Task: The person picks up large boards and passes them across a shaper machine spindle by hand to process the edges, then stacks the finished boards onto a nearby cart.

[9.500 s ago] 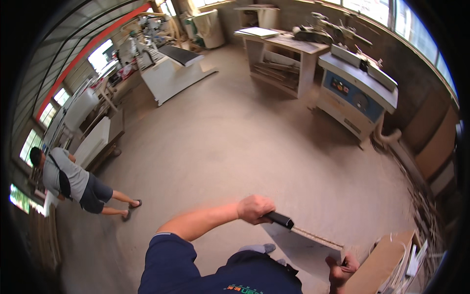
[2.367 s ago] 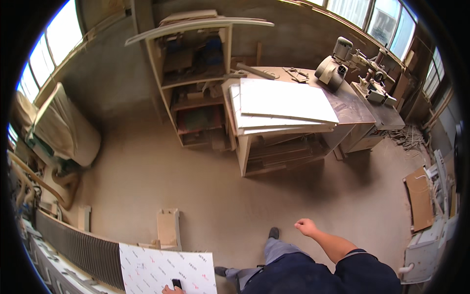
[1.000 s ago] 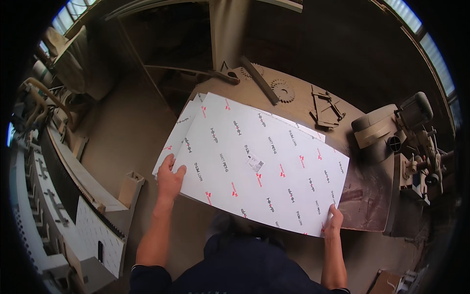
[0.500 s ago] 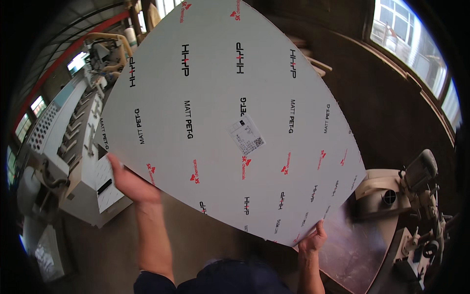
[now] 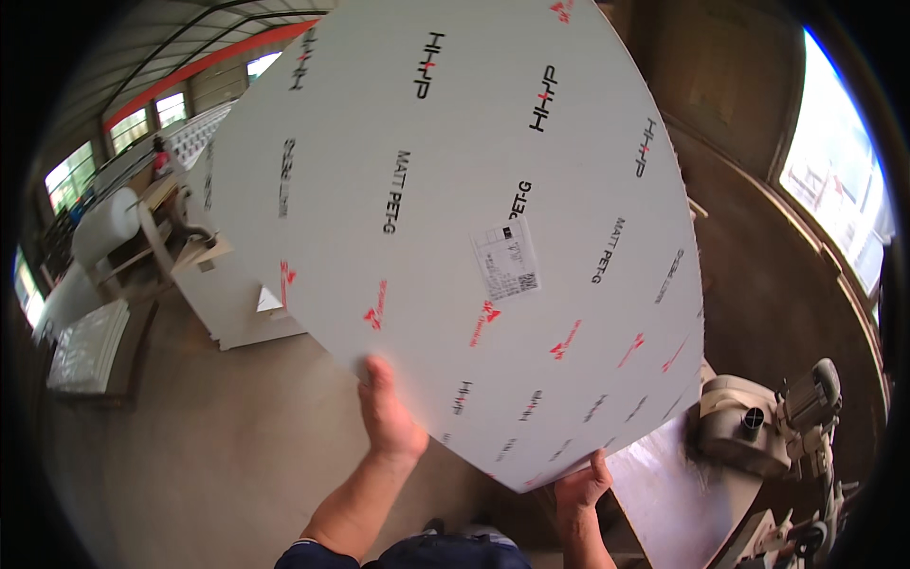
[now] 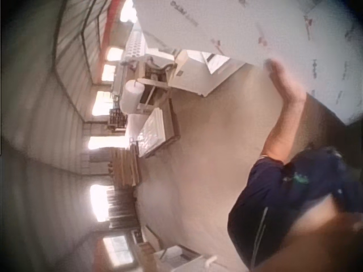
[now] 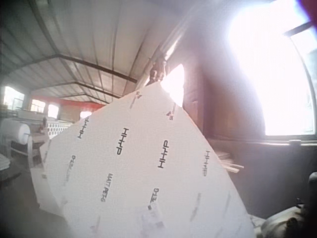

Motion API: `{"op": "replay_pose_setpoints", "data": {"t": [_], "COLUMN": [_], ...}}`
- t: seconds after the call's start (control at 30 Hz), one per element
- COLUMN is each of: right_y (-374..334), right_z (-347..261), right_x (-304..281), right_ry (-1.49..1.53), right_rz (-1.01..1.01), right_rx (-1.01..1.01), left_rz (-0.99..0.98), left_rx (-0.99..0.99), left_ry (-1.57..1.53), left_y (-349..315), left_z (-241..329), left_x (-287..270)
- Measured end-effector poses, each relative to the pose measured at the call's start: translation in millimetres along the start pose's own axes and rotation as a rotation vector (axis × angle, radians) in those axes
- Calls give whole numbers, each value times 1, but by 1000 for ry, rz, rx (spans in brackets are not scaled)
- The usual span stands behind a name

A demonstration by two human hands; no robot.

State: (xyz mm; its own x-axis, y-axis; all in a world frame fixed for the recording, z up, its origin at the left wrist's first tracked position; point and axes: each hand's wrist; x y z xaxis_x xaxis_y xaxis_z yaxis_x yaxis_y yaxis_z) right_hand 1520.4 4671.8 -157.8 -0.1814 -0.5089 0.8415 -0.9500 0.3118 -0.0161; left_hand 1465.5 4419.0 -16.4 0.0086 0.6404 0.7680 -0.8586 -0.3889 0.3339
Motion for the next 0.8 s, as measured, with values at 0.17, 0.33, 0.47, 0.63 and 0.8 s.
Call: {"op": "replay_pose_setpoints", "data": {"t": [0.17,0.33,0.47,0.63,0.8], "right_y": [7,-55,-107,-148,-182], "right_z": [-74,-99,-133,-170,-181], "right_x": [-19,-63,-113,-96,-64], "right_ry": [-32,-127,-356,-564,-563], "right_rz": [-191,-418,-433,-532,-581], "right_rx": [106,251,381,388,311], "left_rz": [-93,-95,-27,-30,-53], "left_rx": [50,90,79,46,-60], "left_ry": [248,358,388,451,524], "left_y": [-13,-73,-134,-179,-211], "left_z": [61,124,138,145,164], "left_x": [-11,-4,13,23,23]}}
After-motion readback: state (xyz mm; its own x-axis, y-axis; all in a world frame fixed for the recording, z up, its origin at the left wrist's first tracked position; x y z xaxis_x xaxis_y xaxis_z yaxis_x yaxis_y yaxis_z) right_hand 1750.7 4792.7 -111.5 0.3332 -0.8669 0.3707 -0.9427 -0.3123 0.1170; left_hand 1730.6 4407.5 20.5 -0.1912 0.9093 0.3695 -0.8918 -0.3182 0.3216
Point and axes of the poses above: each hand's wrist, its own y-axis towards the middle knuckle, its own x-axis out of the palm, z = x × y, and after that the axes turned 7 degrees about x, right-handed
